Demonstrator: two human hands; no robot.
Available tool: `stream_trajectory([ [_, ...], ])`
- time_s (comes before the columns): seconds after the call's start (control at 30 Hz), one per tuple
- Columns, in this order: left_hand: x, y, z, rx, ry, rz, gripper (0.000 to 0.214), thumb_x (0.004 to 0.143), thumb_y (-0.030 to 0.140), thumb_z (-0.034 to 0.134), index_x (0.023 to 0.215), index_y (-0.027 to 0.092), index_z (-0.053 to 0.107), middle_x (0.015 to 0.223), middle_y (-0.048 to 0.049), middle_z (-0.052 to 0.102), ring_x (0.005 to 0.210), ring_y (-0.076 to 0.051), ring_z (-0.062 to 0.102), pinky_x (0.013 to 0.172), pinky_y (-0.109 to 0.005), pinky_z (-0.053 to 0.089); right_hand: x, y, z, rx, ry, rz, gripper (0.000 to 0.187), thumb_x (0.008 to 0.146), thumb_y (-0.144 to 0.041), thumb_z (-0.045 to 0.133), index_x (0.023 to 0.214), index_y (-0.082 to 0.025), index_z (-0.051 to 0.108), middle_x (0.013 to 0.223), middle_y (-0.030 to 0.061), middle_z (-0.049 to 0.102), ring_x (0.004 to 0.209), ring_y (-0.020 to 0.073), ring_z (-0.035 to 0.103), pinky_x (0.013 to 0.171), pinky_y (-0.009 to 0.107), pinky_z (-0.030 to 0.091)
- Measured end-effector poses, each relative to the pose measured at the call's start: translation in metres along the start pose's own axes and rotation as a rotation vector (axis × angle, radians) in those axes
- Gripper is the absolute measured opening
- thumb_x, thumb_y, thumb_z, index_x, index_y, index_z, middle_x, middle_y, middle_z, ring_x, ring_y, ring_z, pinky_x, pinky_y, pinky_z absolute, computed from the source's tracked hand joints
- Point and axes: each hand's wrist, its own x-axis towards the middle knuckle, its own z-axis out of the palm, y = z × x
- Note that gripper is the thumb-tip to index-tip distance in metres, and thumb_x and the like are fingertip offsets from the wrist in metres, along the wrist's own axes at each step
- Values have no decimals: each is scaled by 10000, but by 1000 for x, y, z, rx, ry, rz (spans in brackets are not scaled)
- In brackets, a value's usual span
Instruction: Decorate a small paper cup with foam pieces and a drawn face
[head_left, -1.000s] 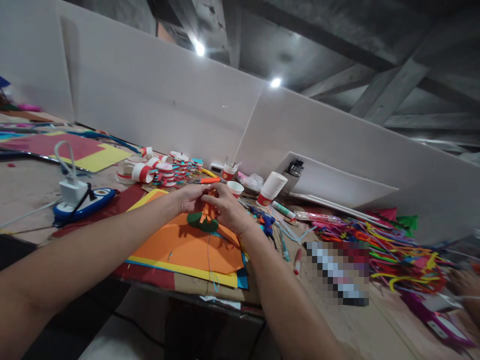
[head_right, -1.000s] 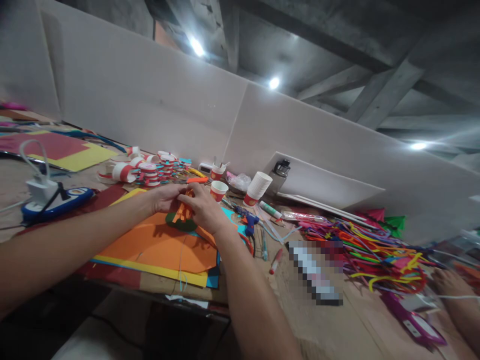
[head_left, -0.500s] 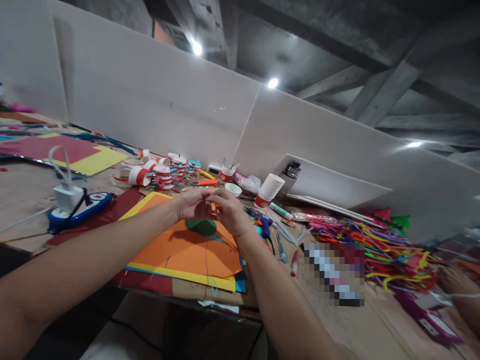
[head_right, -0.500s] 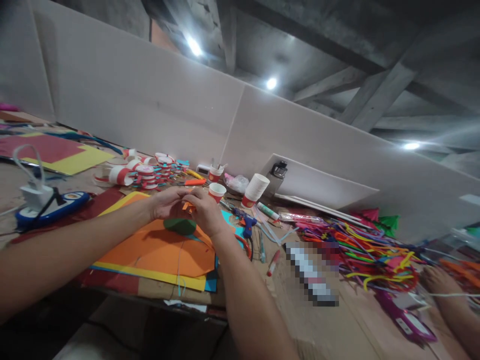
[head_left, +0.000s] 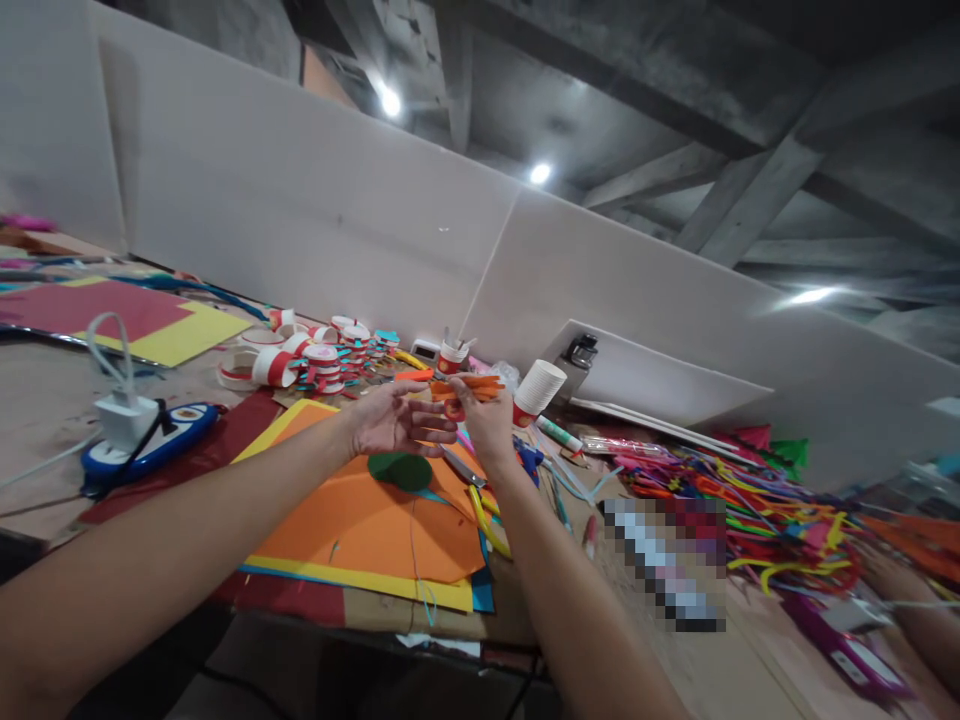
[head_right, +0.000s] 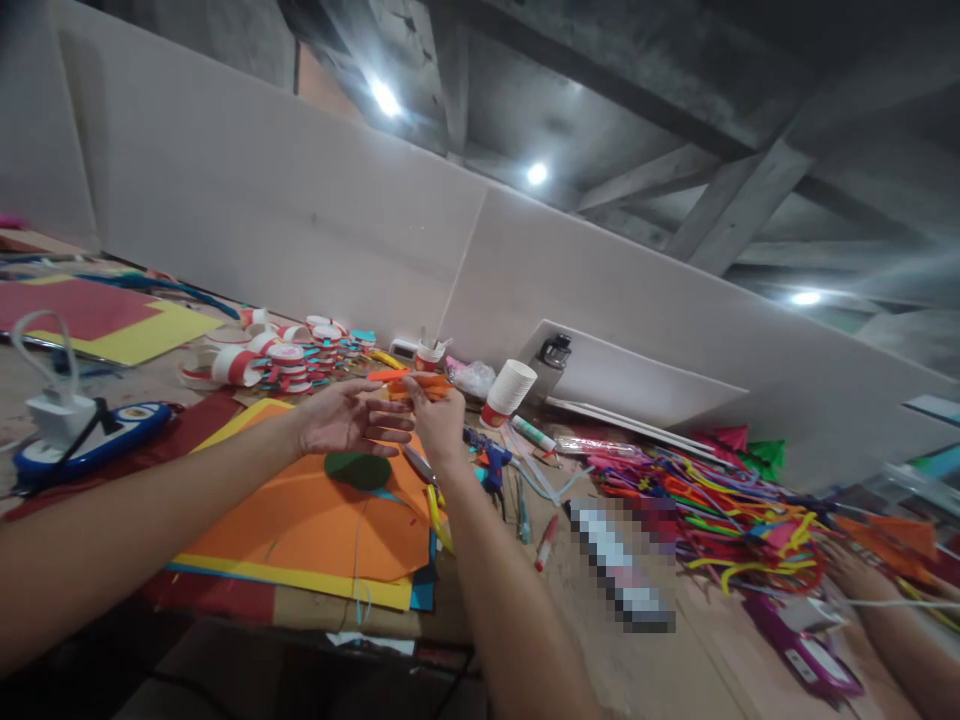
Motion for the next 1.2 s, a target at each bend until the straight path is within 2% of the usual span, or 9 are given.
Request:
stream_trajectory([
  [0.07,1,-1,2,42,118,76,273,833,314,584,950,75,644,905,-182,726,895,-286,707,832,-444,544,16,2,-7,-29,34,18,286,771,-426,662,827,-147,690,641,2,650,537,113,576,543,233,490],
  [0.2,8,-5,2,46,439,354,45,795,121,612,821,93,635,741,-108,708,641,-158,685,644,-279,560,65,12,-24,-69,112,68,290,755,-391,665,900,-140,680,678,7,671,512,113,597,522,234,506],
  [0.27,11,-6,0,39,495,446,29,786,120,632,810,105,634,687,-68,685,561,-125,646,572,-242,540,94,21,-30,-167,192,82,265,769,-370,657,880,-131,671,681,21,682,533,123,631,535,231,519],
  [0.43,13,-9,-5,92,471,506,31,784,143,638,783,124,614,667,-38,661,535,-96,609,545,-210,511,162,52,-35,-219,267,125,182,802,-267,631,871,-99,647,684,53,688,541,122,649,528,211,516],
  [0.6,14,-13,-1,147,480,514,82,763,168,654,739,123,590,666,-37,645,528,-82,575,542,-196,479,202,91,-29,-289,278,210,163,838,-193,579,928,-80,654,715,57,689,528,106,642,517,195,504],
  [0.73,14,-13,1,153,489,520,99,751,193,664,731,118,602,671,-36,633,538,-81,560,549,-201,465,218,118,-22,-379,215,290,184,868,-213,582,967,-77,656,801,70,689,619,125,660,592,235,534],
  [0.8,13,-13,2,162,498,518,110,736,204,677,722,118,609,666,-37,628,539,-83,554,547,-205,456,223,129,-19,-423,154,335,243,899,-267,578,1067,-98,629,965,86,677,787,157,671,711,302,559],
  [0.9,12,-13,4,185,511,509,117,727,215,684,713,121,616,659,-38,627,540,-86,551,548,-209,446,228,143,-15,-483,55,391,349,919,-349,567,1208,-153,559,1194,91,595,1016,202,615,857,411,538],
  [1.2,15,-14,1,198,523,491,153,711,241,708,685,126,611,651,-44,631,534,-86,547,556,-219,437,235,163,-9,-679,-126,386,362,915,-351,573,1221,-158,554,1224,95,581,1042,209,605,870,417,532],
])
